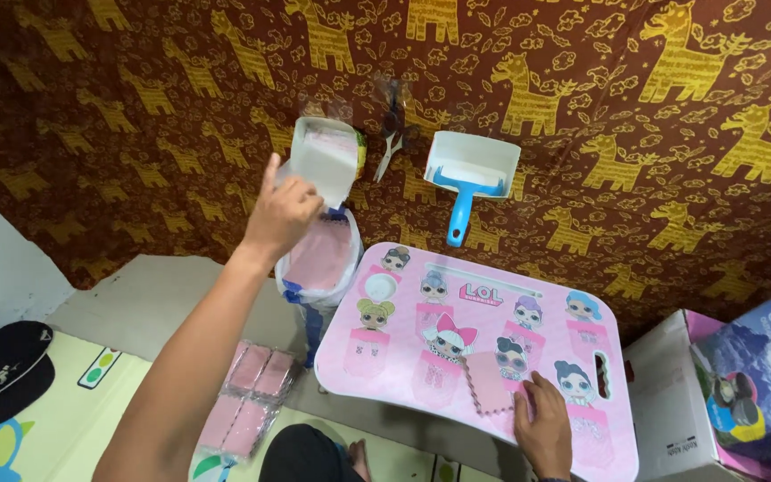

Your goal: The person cleans pink textile pieces using a lint roller, folds them by hand, and places them into a clear plastic bag.

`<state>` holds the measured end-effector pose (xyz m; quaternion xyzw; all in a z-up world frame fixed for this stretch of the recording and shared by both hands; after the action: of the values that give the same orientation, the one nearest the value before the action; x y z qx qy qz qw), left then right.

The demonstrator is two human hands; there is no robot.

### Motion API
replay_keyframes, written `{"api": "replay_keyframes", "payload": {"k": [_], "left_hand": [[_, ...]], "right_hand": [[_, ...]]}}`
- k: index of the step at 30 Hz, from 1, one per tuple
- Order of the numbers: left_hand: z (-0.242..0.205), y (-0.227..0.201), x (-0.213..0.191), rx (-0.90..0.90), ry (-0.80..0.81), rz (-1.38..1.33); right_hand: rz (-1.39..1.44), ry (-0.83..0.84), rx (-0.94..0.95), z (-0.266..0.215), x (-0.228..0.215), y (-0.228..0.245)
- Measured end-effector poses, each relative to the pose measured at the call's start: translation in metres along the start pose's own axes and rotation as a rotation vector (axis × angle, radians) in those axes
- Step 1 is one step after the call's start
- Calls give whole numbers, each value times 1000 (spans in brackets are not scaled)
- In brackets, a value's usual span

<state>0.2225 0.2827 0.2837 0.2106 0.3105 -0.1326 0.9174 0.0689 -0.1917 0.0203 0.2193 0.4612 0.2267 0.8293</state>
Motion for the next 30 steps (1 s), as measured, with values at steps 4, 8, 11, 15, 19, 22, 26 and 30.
{"api": "replay_keyframes", "payload": {"k": [4,8,11,15,19,22,26,30], "left_hand": [[-21,-38,-12,156,-8,30],[-89,-119,16,210,422,-478],[-117,-188,-12,22,760,-1072],[-149,-259,-33,-488,878,-1921],[-166,-281,-8,-755,725,-1982],[-178,-285,14,-860,470,-1853],[-169,-285,-4,-1015,462,-1858],[-179,-294,-8,-991,429,-1868]], "right_hand": [[8,-27,-9,2,7,-7],[-15,-1,-83,-9,3,-13],[119,-25,-51,-17,-5,10],[604,177,270,-42,-5,43],[1327,493,527,-61,-20,95],[1783,721,498,-69,-22,107],[1644,613,516,-70,-25,106],[1511,522,601,-61,-39,120]]}}
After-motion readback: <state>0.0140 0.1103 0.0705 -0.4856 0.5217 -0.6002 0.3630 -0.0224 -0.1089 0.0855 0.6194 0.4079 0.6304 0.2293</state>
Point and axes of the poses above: each hand's wrist, its own z-axis towards the middle knuckle, its own x-axis out of the palm, y = z × x, the point moved 2 cm from there along z, towards the middle knuckle, and after that the axes turned 2 degrees about z, right-handed, at the moved point
